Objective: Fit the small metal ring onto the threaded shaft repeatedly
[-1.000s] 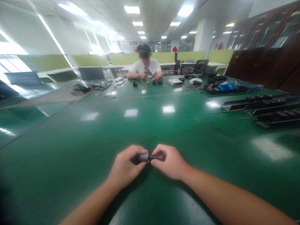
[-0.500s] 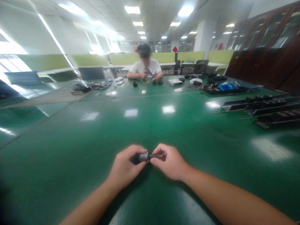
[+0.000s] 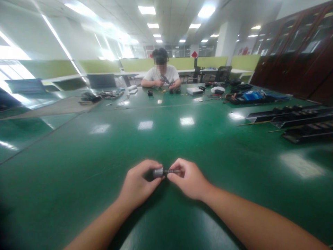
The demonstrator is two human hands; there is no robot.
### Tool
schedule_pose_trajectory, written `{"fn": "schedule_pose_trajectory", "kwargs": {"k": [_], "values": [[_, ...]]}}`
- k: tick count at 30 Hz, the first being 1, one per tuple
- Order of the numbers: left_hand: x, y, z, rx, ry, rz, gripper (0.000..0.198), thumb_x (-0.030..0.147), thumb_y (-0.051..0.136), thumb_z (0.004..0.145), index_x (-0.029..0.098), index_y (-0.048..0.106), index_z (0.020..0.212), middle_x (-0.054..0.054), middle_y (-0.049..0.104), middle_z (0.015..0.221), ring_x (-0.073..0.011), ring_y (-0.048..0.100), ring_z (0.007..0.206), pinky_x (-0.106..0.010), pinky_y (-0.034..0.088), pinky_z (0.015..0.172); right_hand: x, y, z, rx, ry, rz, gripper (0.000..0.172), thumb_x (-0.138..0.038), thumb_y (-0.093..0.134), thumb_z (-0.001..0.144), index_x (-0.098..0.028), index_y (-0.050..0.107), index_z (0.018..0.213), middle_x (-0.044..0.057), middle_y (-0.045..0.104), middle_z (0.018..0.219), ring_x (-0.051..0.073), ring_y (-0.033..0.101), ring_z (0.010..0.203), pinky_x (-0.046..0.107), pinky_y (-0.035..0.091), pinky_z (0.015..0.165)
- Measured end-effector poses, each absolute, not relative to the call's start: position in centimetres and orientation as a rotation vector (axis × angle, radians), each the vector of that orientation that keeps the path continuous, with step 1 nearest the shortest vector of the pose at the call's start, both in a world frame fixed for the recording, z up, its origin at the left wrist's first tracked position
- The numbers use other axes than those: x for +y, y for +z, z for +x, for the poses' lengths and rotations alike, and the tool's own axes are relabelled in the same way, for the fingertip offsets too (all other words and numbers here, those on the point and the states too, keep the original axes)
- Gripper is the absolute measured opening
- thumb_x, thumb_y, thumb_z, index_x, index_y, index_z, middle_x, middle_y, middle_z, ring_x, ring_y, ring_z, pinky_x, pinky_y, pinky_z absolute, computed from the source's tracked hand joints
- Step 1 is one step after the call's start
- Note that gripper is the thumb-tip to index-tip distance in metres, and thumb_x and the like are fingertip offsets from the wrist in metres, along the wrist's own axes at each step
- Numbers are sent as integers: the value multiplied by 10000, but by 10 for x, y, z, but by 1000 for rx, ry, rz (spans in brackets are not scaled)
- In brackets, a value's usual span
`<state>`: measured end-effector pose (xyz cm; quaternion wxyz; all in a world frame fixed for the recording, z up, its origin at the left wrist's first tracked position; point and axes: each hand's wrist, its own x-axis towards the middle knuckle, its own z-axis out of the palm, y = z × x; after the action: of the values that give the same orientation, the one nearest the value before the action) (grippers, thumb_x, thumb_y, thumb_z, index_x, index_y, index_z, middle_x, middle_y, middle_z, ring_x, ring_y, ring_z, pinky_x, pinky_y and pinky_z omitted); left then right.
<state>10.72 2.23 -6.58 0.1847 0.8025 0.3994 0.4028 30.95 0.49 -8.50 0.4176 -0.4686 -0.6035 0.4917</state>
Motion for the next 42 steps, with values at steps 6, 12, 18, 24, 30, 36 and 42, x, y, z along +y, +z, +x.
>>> {"fn": "schedule_pose_trajectory", "kwargs": {"k": [6,12,18,24,30,36,42], "values": [[23,-64,105,1153,1146,2275,182,137,708,753,199,681,921,-39,711,928,-188,672,857,-309,544,795,6,-87,310,-1472,1252,-1164,145,-268,686,818,-171,598,881,-9,635,746,132,586,645,247,449,605],[25,-64,104,1145,1158,2274,171,138,706,756,201,680,913,-34,710,926,-184,670,855,-307,538,800,8,-89,310,-1448,1276,-1141,168,-286,695,813,-171,596,884,-11,621,744,127,573,636,244,443,596],[26,-64,103,1156,1163,2267,186,130,713,750,204,683,919,-23,707,920,-175,666,849,-295,532,789,8,-89,309,-1424,1288,-1149,164,-280,690,819,-168,591,886,-17,611,718,124,564,621,239,430,581],[27,-64,102,1174,1176,2283,174,140,714,751,196,683,912,-34,710,918,-182,670,840,-300,541,782,9,-90,310,-1414,1275,-1175,168,-279,696,809,-173,593,889,-21,612,712,128,575,614,241,438,574],[28,-65,101,1173,1178,2285,179,149,723,754,205,682,919,-20,708,926,-173,667,848,-292,535,790,8,-89,310,-1409,1266,-1183,166,-280,692,811,-173,590,888,-23,610,691,124,577,590,239,445,562],[29,-65,101,1186,1178,2282,182,150,726,749,200,684,918,-28,707,927,-179,665,849,-300,535,790,9,-89,309,-1383,1277,-1172,165,-278,688,809,-173,577,873,-28,607,677,116,578,562,239,452,551],[29,-65,100,1191,1170,2276,174,148,728,755,199,680,914,-23,706,935,-172,664,857,-291,531,795,9,-88,309,-1374,1277,-1175,170,-283,682,804,-168,572,863,-26,604,688,117,584,567,239,458,548]]}}
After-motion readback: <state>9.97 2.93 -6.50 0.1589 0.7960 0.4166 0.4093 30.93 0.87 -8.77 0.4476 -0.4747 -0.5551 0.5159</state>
